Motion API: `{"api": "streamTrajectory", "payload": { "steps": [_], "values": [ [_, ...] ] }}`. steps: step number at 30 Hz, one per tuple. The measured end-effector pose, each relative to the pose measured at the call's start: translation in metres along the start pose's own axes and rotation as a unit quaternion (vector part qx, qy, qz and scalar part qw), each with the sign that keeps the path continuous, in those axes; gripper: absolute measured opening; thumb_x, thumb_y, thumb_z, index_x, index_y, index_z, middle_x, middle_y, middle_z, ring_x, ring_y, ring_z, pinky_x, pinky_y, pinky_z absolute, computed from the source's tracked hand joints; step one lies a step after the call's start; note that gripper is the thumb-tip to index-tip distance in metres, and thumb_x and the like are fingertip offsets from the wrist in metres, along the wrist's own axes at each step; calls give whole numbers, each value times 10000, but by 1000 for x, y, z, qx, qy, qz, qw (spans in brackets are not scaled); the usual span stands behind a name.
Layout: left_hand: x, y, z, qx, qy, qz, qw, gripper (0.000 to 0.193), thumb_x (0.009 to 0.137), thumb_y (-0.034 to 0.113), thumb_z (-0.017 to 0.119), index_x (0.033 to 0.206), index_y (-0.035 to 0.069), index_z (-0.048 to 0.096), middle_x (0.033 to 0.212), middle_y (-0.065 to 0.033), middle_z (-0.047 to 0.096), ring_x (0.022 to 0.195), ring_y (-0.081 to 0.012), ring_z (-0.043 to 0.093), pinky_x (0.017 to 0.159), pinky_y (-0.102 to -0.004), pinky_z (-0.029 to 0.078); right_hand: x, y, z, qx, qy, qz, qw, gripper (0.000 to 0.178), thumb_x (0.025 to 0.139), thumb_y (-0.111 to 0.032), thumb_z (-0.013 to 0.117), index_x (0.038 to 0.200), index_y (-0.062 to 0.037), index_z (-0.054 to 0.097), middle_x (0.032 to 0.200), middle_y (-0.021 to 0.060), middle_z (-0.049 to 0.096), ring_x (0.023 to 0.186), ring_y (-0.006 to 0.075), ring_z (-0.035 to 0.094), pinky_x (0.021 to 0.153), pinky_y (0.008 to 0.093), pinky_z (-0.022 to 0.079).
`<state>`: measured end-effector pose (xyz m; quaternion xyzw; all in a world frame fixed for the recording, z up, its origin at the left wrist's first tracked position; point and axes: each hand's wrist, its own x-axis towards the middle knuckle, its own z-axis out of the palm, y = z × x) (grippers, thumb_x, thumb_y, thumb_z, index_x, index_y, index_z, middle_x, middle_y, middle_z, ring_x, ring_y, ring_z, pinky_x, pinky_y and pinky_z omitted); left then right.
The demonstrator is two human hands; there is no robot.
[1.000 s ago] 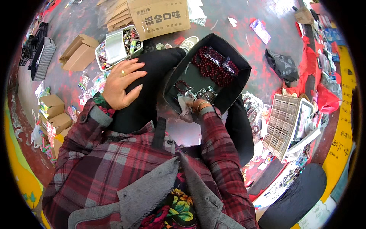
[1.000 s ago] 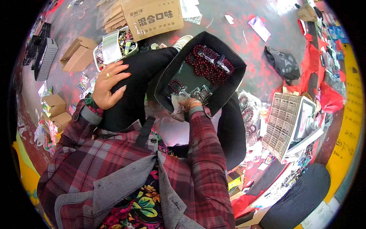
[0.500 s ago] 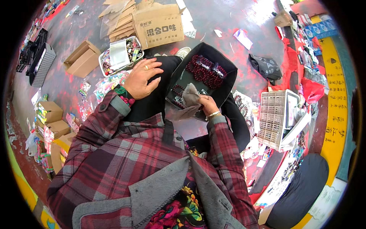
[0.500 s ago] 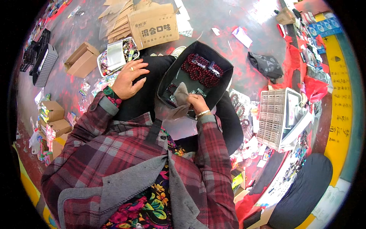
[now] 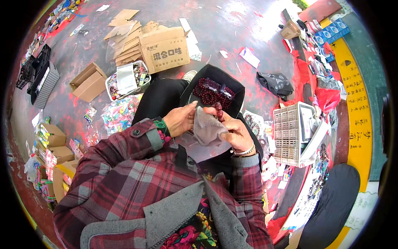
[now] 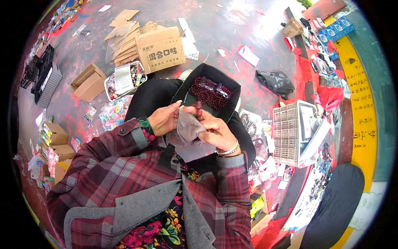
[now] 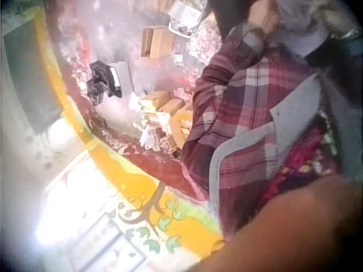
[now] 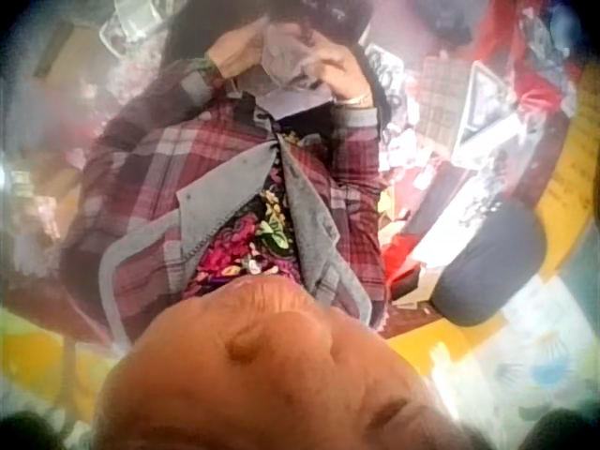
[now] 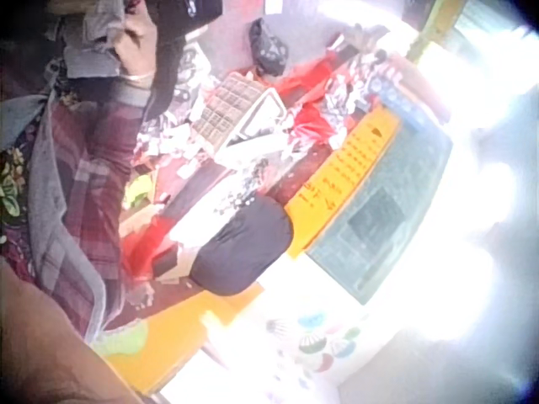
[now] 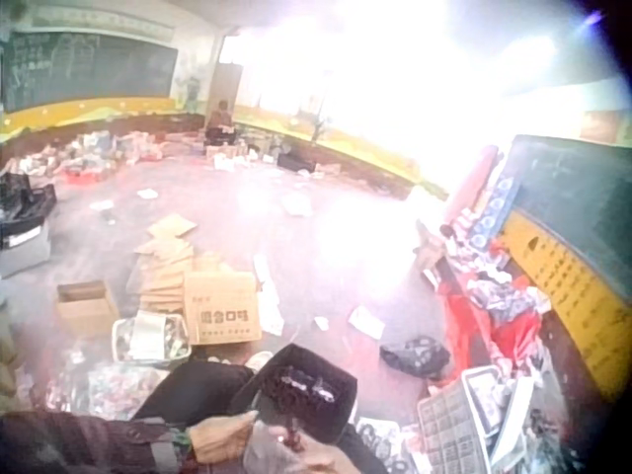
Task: The person sits on the floor and repeatedly picks up red beaded bracelets from a black container. They place each bracelet into a small clear plastic bag, seal it, and set it aside. The process is repeated for multiple bracelets.
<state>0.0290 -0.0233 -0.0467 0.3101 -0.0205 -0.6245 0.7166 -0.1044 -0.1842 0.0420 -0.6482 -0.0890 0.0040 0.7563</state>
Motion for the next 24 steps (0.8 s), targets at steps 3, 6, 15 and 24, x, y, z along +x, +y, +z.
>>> {"api": "streamTrajectory", "payload": {
  "steps": [3,6,15,24],
  "values": [
    [-2,-3,9,-56,-64,2,996,429,927,357,456,1165,0,472,1117,-123,559,1032,-223,553,944,-371,413,0,3,6,68,-41,-23,997,253,694,-162,564,770,71,623,1305,212,429,1178,289,408,996,404,269],
    [-6,1,27,-85,-182,-4,980,384,880,265,559,1145,-4,484,1112,-129,557,1048,-236,547,966,-381,402,-7,21,7,201,-53,-35,978,268,683,-161,574,768,88,619,1286,211,445,1173,283,410,992,389,278],
    [-14,19,6,80,-59,62,993,293,911,251,499,1053,-1,540,1008,-173,619,937,-233,605,857,-352,469,-34,13,-2,39,104,85,990,87,789,-10,544,794,64,590,1251,151,459,1140,213,442,955,313,321],
    [-35,45,-12,143,-66,62,986,212,900,225,507,979,29,522,902,-86,574,743,-115,528,561,-218,413,-65,49,-22,213,296,0,931,492,873,-232,533,1246,68,416,1226,148,504,1089,236,525,935,357,414]
  ]
}}
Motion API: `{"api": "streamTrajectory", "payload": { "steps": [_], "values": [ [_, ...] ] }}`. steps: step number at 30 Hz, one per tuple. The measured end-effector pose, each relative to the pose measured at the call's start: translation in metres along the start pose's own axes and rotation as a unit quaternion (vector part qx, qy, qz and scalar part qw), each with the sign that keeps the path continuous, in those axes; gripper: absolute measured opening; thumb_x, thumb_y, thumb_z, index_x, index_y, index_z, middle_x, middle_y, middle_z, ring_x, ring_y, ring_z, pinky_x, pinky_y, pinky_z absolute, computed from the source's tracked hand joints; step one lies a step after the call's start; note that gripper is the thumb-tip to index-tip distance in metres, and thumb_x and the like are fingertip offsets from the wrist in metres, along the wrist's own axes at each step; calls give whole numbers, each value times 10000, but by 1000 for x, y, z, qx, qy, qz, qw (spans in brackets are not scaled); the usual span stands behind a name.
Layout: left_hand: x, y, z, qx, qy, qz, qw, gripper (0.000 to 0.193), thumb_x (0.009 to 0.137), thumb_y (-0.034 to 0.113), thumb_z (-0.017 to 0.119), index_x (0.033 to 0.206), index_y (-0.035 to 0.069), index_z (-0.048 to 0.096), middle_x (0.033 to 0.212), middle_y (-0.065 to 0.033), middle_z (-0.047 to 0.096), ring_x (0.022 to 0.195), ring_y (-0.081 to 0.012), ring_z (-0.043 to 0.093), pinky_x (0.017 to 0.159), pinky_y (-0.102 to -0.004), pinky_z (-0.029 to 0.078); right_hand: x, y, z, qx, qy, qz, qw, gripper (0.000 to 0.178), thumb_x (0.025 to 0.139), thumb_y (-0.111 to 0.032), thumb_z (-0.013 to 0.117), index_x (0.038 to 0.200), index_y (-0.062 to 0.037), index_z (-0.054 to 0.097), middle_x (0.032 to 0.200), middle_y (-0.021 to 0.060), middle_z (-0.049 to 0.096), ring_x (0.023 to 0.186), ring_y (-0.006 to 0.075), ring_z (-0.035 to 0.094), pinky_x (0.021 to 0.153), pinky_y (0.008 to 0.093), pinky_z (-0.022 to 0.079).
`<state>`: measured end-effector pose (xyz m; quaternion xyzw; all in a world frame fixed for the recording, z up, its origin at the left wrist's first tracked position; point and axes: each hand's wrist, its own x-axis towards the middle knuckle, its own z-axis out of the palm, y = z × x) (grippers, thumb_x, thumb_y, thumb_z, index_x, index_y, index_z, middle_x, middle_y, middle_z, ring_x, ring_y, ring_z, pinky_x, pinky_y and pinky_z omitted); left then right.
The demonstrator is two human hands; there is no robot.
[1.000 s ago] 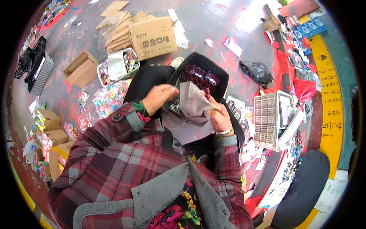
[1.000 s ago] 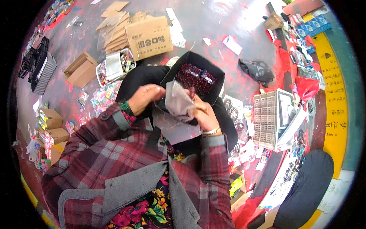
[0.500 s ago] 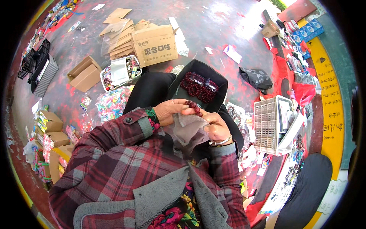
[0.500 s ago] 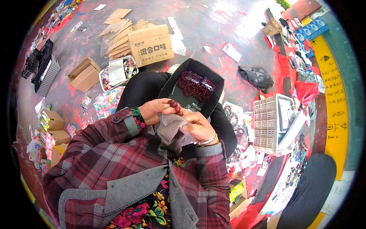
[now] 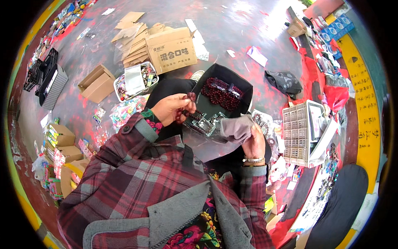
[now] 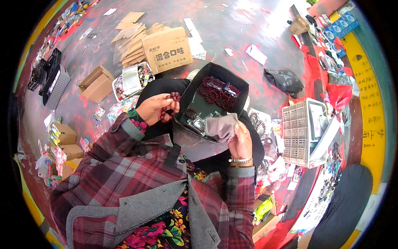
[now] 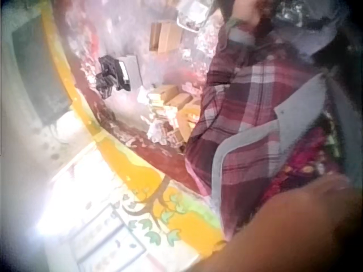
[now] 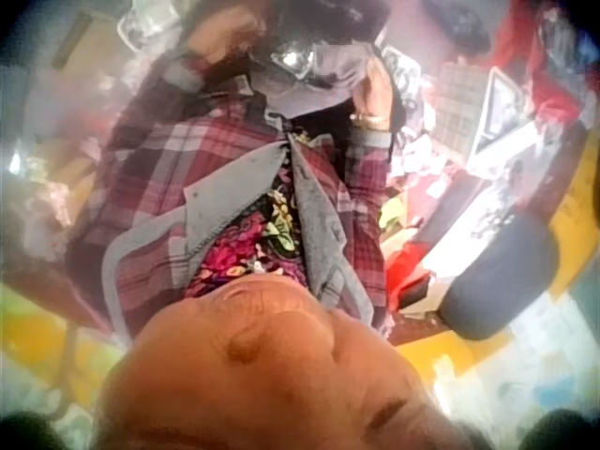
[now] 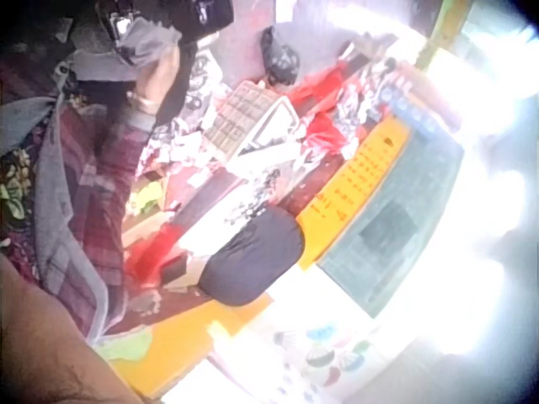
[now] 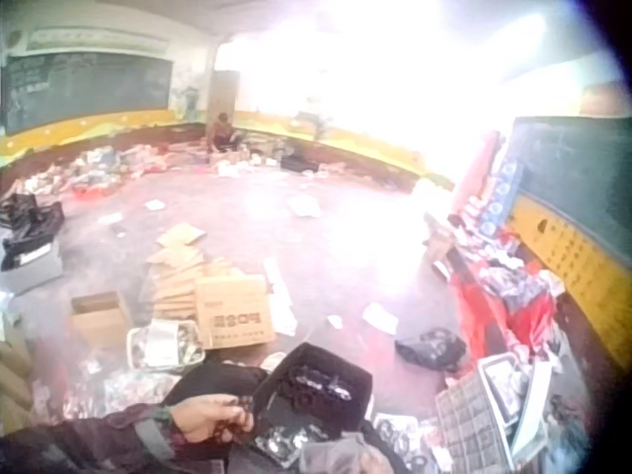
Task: The person sits on the floor and repeatedly picks up red beaded bracelets from a black container. They place each bracelet into a small clear plastic bag, seal it, and set it aside. The process is repeated for multiple bracelets.
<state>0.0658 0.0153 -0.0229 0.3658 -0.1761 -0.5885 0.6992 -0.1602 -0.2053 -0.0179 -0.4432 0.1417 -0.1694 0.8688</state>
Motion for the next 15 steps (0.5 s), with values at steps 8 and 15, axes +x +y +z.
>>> {"api": "streamTrajectory", "payload": {
  "steps": [8,15],
  "values": [
    [-11,8,43,67,-115,-74,988,213,886,197,515,983,7,518,875,-80,539,663,-72,474,470,-171,348,7,-1,42,-26,-7,-19,999,293,902,-111,509,1173,-1,486,1032,8,562,927,89,539,820,234,438],
    [-17,11,64,-4,-182,-93,979,225,918,215,469,901,-5,512,814,-113,547,547,-98,437,461,-206,330,2,0,93,-180,-151,38,971,436,838,-32,591,1256,-18,467,1026,12,558,871,102,527,767,226,434]
  ]
}}
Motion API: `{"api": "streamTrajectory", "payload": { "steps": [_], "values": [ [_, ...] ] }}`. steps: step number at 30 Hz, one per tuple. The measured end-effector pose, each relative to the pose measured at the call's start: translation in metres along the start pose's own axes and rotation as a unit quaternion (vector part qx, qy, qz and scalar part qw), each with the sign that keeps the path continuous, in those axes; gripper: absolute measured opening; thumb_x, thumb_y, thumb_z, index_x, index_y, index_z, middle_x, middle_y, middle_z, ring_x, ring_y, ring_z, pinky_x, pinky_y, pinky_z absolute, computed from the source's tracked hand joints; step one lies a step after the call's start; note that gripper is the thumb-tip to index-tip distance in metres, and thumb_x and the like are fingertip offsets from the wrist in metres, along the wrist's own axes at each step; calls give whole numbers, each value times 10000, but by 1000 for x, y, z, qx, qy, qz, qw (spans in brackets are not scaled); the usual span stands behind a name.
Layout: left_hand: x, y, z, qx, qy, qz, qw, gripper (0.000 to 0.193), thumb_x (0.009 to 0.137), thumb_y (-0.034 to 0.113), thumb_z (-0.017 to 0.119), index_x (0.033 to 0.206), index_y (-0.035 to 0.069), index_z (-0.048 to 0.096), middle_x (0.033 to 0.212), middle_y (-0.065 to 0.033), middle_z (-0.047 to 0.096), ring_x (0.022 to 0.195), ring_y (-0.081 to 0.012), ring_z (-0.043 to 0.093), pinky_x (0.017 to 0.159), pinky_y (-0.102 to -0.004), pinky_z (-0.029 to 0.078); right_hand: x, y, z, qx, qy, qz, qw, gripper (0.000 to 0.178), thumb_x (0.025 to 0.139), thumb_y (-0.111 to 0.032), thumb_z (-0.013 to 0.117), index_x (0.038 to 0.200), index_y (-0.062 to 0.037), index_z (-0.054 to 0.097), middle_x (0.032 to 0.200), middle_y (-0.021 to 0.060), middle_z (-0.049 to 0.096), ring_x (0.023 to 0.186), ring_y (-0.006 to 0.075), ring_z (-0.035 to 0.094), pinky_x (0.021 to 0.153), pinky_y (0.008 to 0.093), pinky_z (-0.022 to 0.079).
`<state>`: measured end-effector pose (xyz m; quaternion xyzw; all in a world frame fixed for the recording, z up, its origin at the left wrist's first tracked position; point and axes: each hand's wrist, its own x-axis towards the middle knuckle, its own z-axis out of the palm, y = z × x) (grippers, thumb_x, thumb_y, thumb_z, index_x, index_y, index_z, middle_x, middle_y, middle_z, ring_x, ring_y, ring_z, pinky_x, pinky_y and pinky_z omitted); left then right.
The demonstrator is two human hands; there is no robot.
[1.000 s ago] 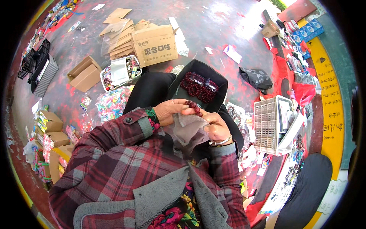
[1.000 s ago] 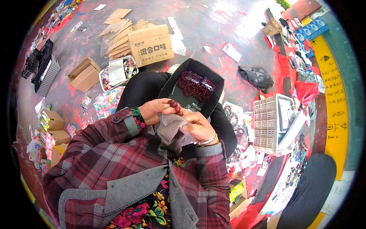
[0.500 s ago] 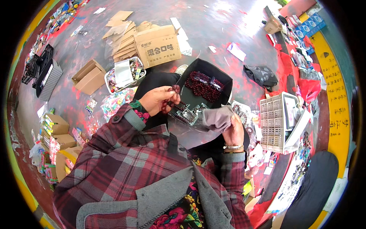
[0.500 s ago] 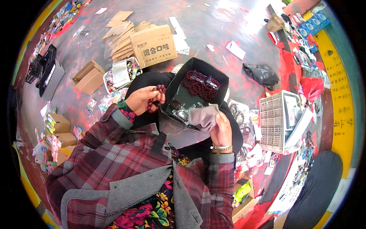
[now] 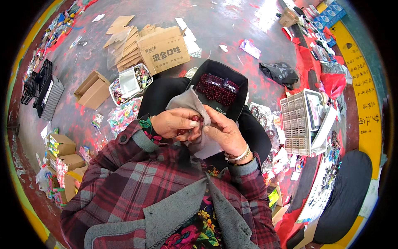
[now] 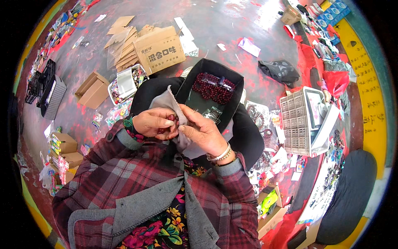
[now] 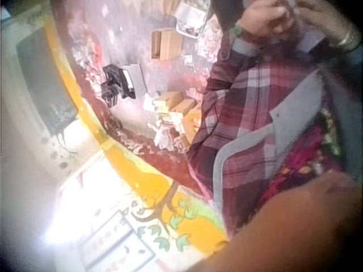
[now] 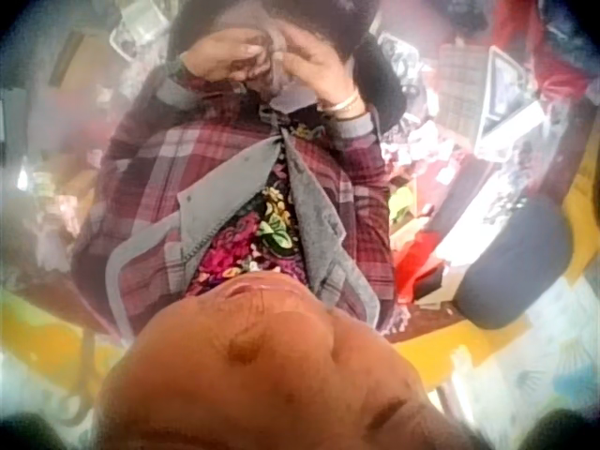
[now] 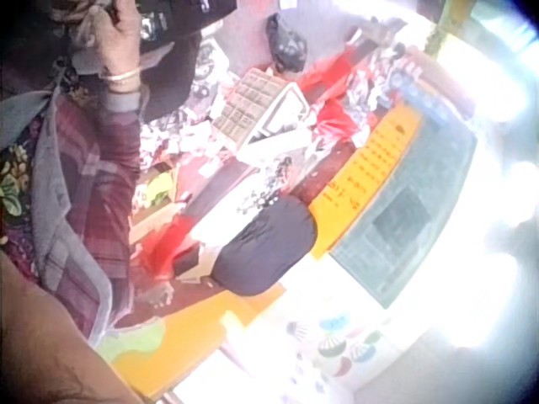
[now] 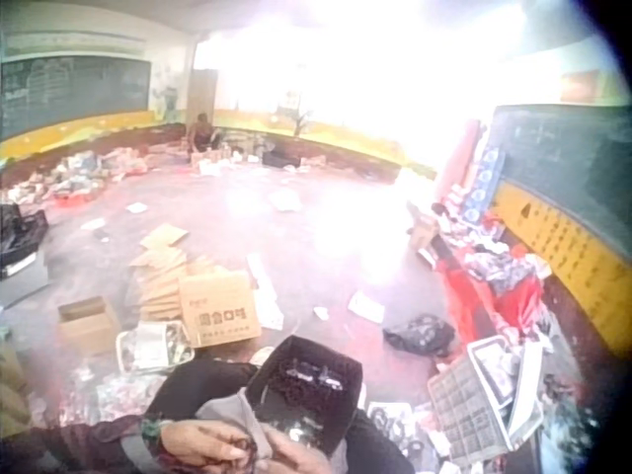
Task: The person sits on the floor and repeatedly picks up red beaded bracelets from a black container. They place each bracelet into a small clear plastic bag, seal it, and set it aside. The process is repeated for multiple bracelets.
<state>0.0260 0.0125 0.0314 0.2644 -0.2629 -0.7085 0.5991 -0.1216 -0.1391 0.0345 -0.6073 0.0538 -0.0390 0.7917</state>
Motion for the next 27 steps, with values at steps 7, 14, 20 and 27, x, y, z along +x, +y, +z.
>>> {"api": "streamTrajectory", "payload": {
  "steps": [7,14,20,27],
  "values": [
    [8,-15,-7,60,76,1,995,323,945,305,448,861,13,559,737,-60,596,610,-105,540,511,-219,402,3,-2,-2,-192,46,-130,972,285,787,-26,645,1067,16,613,836,42,603,720,83,540,626,208,423],
    [18,-25,4,87,174,15,981,323,944,310,452,850,22,566,713,-43,589,604,-91,547,529,-200,429,1,0,7,135,130,27,982,187,889,-130,548,872,43,619,731,77,612,630,155,585,586,247,458],
    [16,-31,-8,5,191,37,981,324,931,312,474,844,16,574,692,-58,593,561,-95,521,456,-200,367,5,20,-6,235,136,53,961,192,916,-93,469,1001,34,585,884,94,636,762,163,609,706,273,488],
    [16,-30,-6,-68,155,86,982,300,905,301,516,954,7,558,772,-94,599,629,-131,547,481,-216,374,-2,13,-7,143,90,30,985,299,855,-30,562,1149,26,552,1025,41,619,890,101,571,791,239,457]
  ]
}}
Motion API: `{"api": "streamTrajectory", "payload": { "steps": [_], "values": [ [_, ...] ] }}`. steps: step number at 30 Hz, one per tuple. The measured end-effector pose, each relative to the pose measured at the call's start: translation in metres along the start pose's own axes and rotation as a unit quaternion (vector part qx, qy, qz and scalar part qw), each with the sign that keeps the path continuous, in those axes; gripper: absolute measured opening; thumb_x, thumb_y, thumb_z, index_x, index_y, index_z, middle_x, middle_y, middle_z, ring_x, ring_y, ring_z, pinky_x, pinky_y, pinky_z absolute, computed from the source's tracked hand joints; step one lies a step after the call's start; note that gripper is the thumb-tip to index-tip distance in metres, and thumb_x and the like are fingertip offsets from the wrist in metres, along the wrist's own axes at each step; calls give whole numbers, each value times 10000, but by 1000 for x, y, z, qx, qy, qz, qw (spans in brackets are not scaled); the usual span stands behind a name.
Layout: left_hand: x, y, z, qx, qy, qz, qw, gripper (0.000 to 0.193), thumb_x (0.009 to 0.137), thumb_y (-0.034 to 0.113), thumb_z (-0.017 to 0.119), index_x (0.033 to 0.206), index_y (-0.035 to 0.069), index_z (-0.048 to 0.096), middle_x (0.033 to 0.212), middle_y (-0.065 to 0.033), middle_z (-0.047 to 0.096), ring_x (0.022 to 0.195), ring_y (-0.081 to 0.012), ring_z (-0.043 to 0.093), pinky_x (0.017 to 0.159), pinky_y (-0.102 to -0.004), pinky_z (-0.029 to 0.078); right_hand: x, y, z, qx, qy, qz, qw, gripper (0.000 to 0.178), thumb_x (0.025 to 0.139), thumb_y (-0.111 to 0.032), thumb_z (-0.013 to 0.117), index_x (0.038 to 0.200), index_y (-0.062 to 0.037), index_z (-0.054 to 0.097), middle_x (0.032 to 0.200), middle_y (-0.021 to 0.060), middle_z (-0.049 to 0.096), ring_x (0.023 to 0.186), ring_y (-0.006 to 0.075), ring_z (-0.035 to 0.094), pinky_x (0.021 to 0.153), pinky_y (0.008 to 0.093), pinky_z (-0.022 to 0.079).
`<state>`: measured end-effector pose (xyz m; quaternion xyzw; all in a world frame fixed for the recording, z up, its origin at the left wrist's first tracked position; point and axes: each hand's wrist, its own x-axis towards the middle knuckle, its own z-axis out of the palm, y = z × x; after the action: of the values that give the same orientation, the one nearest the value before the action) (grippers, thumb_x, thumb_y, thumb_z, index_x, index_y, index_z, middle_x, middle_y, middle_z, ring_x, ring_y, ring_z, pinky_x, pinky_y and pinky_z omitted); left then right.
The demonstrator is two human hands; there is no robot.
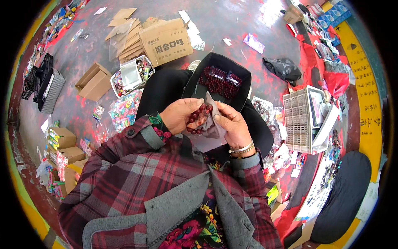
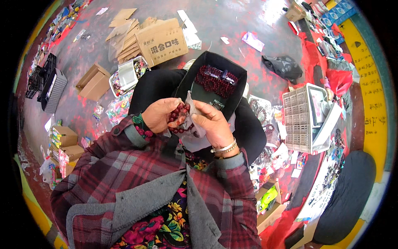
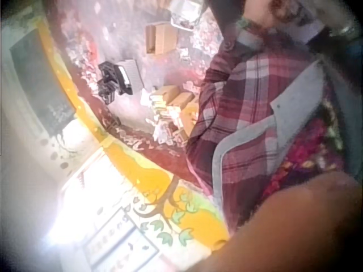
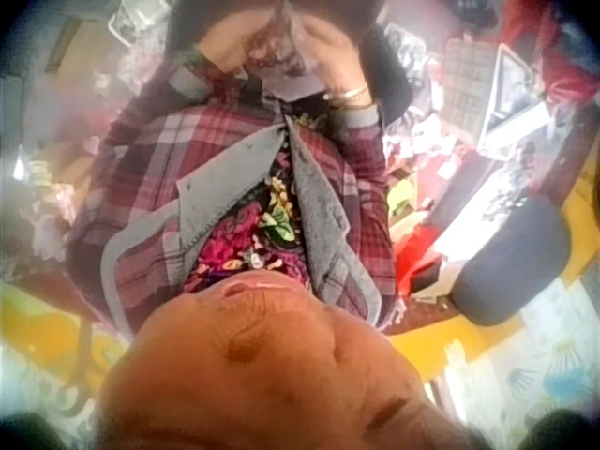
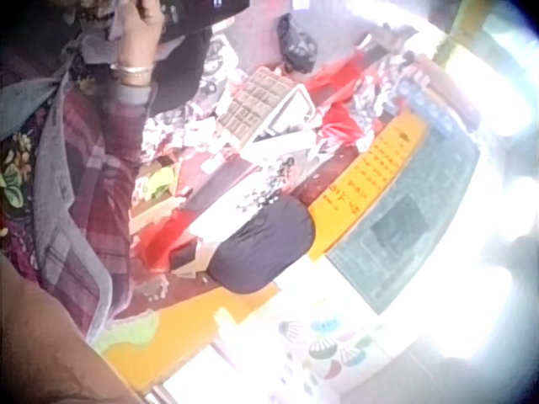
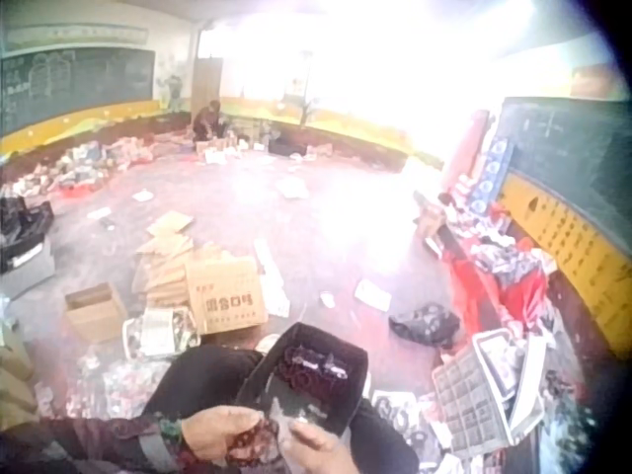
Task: The person sits on the floor and repeatedly picks up red beaded bracelets from a black container. They place each bracelet into a small clear plastic bag, seal it, and set it aside. The process is repeated for multiple bracelets.
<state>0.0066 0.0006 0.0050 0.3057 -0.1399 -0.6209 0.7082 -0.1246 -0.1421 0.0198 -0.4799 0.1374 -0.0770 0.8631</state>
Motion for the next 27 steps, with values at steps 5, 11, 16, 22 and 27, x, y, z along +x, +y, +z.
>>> {"api": "streamTrajectory", "payload": {
  "steps": [5,11,16,22,27],
  "values": [
    [0,-5,5,-6,-28,14,999,326,893,313,527,946,-7,555,755,-102,604,567,-133,501,476,-217,366,-2,-5,3,-119,45,-59,990,171,866,-71,576,1004,15,627,851,4,620,749,58,544,665,200,441],
    [7,-3,8,144,49,-57,987,257,913,247,524,820,17,590,712,-50,606,609,-100,574,533,-222,442,4,6,-5,-152,92,-1,984,159,897,-113,545,942,11,634,750,-13,598,646,43,514,569,192,417],
    [10,-11,0,13,97,-5,995,243,919,226,504,901,1,595,742,-59,613,626,-119,576,566,-227,451,5,7,-10,26,71,36,996,216,890,-94,548,1063,26,598,908,19,616,795,81,556,707,225,458],
    [7,-3,4,28,40,-21,999,268,928,236,478,920,-9,584,757,-77,615,646,-134,583,599,-236,477,0,12,-10,-96,25,-48,994,203,882,-70,550,1047,31,609,903,24,611,810,85,560,713,220,450],
    [9,-8,3,91,34,-101,990,254,915,241,512,899,-3,585,748,-65,609,654,-127,581,596,-238,481,3,10,-6,-148,73,-34,986,171,909,-90,504,944,31,621,747,6,607,652,65,551,607,194,434]
  ]
}}
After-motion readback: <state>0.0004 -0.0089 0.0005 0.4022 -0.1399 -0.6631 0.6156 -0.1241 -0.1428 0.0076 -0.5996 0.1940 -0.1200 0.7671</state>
